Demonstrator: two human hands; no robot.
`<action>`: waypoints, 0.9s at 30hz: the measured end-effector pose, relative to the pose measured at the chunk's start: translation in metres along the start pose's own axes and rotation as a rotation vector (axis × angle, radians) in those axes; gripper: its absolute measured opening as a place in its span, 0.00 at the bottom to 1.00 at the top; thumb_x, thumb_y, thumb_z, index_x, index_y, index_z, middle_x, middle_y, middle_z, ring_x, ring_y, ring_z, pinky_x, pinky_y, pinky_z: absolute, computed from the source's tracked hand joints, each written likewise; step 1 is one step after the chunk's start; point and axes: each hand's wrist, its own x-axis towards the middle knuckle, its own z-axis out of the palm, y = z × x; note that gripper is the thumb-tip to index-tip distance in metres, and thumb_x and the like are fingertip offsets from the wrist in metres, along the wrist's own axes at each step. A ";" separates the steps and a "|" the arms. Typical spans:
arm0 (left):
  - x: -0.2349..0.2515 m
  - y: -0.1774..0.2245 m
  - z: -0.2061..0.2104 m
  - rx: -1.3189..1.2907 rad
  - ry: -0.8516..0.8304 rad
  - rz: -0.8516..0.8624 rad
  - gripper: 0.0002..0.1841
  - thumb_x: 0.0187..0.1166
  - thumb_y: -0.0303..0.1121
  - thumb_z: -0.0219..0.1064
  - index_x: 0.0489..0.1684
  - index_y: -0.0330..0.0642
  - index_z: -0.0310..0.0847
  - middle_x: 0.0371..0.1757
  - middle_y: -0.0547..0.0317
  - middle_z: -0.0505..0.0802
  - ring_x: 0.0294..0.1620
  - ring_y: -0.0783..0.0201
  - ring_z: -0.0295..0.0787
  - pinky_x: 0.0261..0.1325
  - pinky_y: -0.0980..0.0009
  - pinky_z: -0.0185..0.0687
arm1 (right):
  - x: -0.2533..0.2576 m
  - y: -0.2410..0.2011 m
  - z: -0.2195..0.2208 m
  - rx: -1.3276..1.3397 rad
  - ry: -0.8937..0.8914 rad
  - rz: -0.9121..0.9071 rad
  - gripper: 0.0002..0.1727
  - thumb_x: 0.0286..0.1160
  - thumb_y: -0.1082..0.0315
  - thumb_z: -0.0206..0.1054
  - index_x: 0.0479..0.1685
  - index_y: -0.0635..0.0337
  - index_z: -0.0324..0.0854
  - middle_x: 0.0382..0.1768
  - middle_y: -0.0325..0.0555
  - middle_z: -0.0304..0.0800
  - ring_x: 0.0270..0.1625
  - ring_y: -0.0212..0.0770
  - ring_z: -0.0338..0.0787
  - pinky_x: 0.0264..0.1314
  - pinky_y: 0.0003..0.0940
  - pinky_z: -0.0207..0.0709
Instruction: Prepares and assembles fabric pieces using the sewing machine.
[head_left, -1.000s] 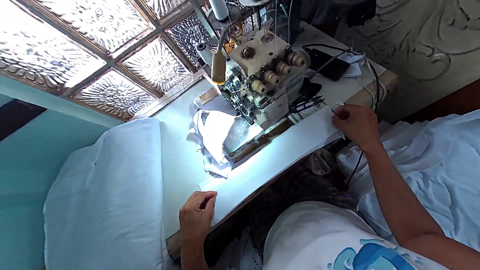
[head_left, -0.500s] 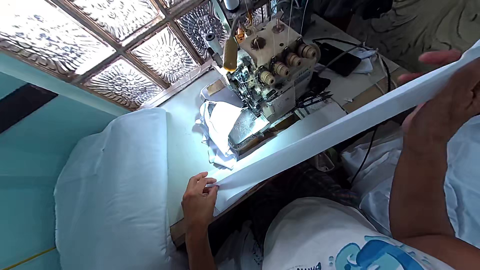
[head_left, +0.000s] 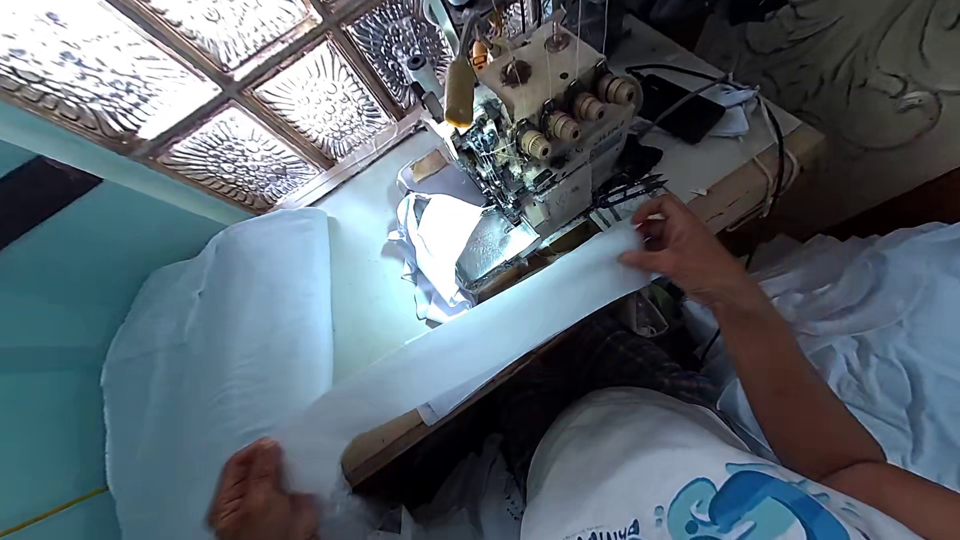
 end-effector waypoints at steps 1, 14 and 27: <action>0.005 0.003 -0.014 0.037 0.071 -0.002 0.09 0.89 0.22 0.48 0.45 0.41 0.74 0.32 0.82 0.85 0.35 0.88 0.85 0.44 0.85 0.84 | -0.002 0.002 0.013 -0.069 -0.032 -0.041 0.29 0.65 0.80 0.76 0.65 0.61 0.69 0.40 0.51 0.87 0.31 0.40 0.88 0.32 0.36 0.85; -0.017 0.048 0.136 -0.106 -0.729 0.376 0.12 0.75 0.27 0.68 0.50 0.56 0.90 0.48 0.80 0.94 0.44 0.84 0.90 0.49 0.81 0.88 | -0.002 0.002 0.075 -0.333 -0.049 -0.416 0.04 0.71 0.83 0.68 0.36 0.66 0.85 0.37 0.50 0.90 0.37 0.40 0.90 0.42 0.35 0.85; -0.015 0.049 0.199 -0.070 -0.778 0.451 0.02 0.71 0.26 0.73 0.35 0.39 0.90 0.56 0.63 0.88 0.60 0.76 0.82 0.62 0.80 0.79 | -0.019 -0.007 0.094 -0.316 -0.010 -0.706 0.15 0.66 0.63 0.76 0.43 0.66 0.93 0.47 0.52 0.94 0.48 0.40 0.93 0.50 0.30 0.86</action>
